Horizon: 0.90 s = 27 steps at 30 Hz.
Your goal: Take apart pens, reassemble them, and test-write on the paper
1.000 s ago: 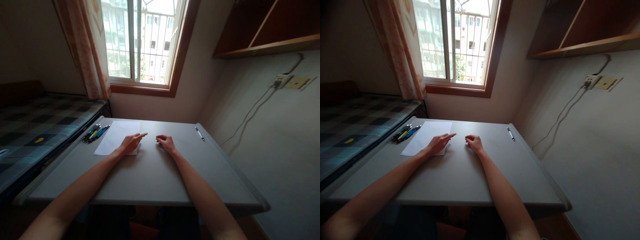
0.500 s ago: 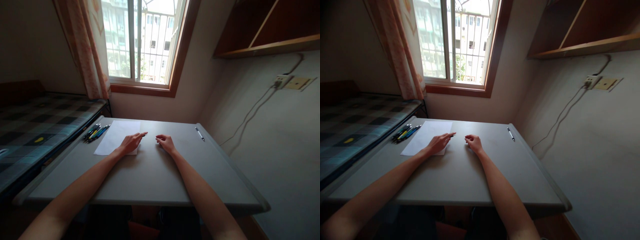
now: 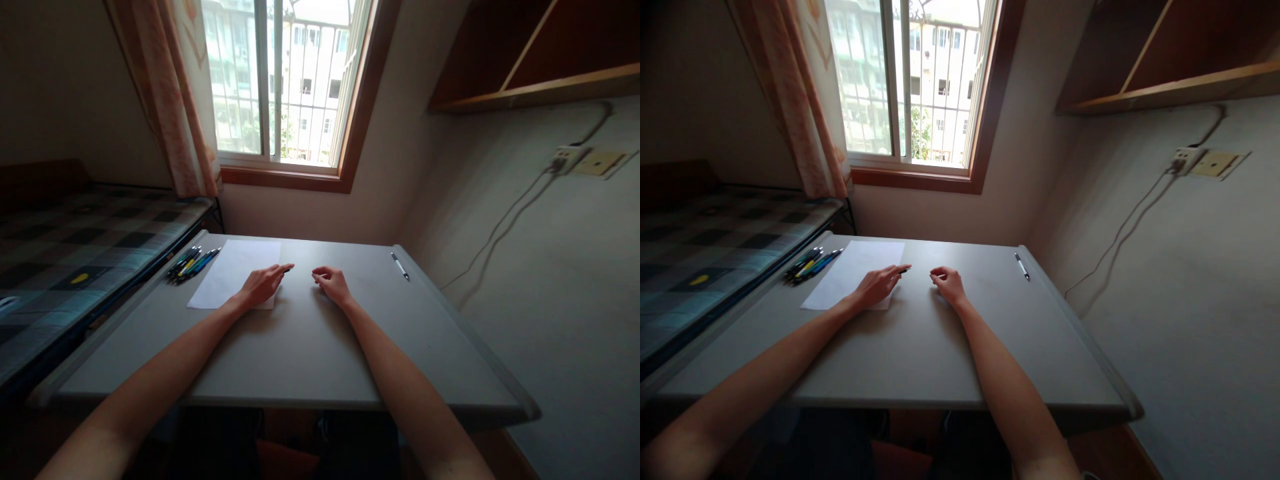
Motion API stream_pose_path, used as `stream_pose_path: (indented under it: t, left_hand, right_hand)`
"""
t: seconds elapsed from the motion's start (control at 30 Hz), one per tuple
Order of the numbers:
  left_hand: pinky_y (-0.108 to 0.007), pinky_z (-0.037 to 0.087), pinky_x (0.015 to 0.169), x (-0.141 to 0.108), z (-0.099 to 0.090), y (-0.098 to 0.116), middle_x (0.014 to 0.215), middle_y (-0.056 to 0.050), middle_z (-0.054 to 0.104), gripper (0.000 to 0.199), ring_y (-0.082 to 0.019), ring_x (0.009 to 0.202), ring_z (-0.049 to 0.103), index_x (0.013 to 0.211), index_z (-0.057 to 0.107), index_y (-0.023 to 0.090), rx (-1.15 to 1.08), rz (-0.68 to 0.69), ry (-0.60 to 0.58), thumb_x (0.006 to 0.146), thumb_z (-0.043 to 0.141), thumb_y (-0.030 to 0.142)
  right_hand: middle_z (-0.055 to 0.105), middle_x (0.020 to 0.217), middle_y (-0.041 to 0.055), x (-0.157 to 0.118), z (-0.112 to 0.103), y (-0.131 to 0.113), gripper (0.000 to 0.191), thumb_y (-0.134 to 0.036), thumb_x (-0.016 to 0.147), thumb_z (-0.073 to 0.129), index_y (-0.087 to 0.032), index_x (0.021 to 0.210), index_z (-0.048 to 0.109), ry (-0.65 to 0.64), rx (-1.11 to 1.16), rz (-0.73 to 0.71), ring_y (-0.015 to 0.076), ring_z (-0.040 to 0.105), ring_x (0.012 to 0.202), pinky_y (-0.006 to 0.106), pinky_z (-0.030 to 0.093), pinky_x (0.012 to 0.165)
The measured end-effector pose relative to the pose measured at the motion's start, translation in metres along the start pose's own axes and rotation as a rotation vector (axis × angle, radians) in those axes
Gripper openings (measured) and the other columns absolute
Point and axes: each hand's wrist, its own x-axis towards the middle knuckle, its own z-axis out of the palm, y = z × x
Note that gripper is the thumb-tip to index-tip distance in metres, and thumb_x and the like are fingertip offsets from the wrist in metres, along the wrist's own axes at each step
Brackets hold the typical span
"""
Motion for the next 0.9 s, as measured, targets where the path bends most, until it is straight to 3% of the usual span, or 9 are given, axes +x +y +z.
stream_pose_path:
  t: [0.37,0.5,0.67,0.9]
  left_hand:
    - [-0.022,0.044,0.067,0.0000,-0.0003,0.0009,0.108,-0.001,0.063,0.034,-0.015,0.086,0.063,0.123,0.048,0.029,-0.017,-0.018,-0.010,0.091,0.037,0.025]
    - [-0.024,0.044,0.069,0.0004,0.0000,0.0009,0.113,-0.001,0.062,0.035,-0.017,0.089,0.063,0.123,0.046,0.029,-0.038,-0.028,0.007,0.090,0.039,0.025]
    - [-0.025,0.045,0.068,0.0005,0.0000,0.0011,0.099,-0.003,0.067,0.034,-0.016,0.080,0.064,0.122,0.049,0.026,-0.057,-0.069,0.003,0.089,0.041,0.027]
    - [-0.023,0.045,0.067,0.0003,0.0042,-0.0045,0.099,-0.004,0.065,0.030,-0.013,0.072,0.061,0.112,0.059,0.023,-0.095,-0.010,0.020,0.086,0.042,0.025]
  right_hand:
    - [0.068,0.081,0.0058,0.0001,0.0005,0.0016,0.023,-0.029,0.070,0.060,-0.017,0.089,0.064,0.073,-0.030,0.001,0.0135,0.061,0.061,0.026,0.049,0.057]
    - [0.068,0.080,0.0052,0.0006,-0.0004,0.0028,0.017,-0.030,0.071,0.060,-0.017,0.080,0.064,0.062,-0.081,-0.026,0.0140,0.061,0.062,0.027,0.049,0.060]
    - [0.067,0.076,0.0044,0.0028,-0.0039,0.0069,0.016,-0.032,0.072,0.059,-0.018,0.078,0.064,0.055,-0.105,-0.048,0.0150,0.062,0.063,0.028,0.049,0.061]
    - [0.068,0.081,0.0053,0.0079,-0.0045,0.0072,0.016,-0.031,0.072,0.060,-0.018,0.079,0.065,0.096,-0.114,-0.084,0.0157,0.063,0.066,0.029,0.050,0.064]
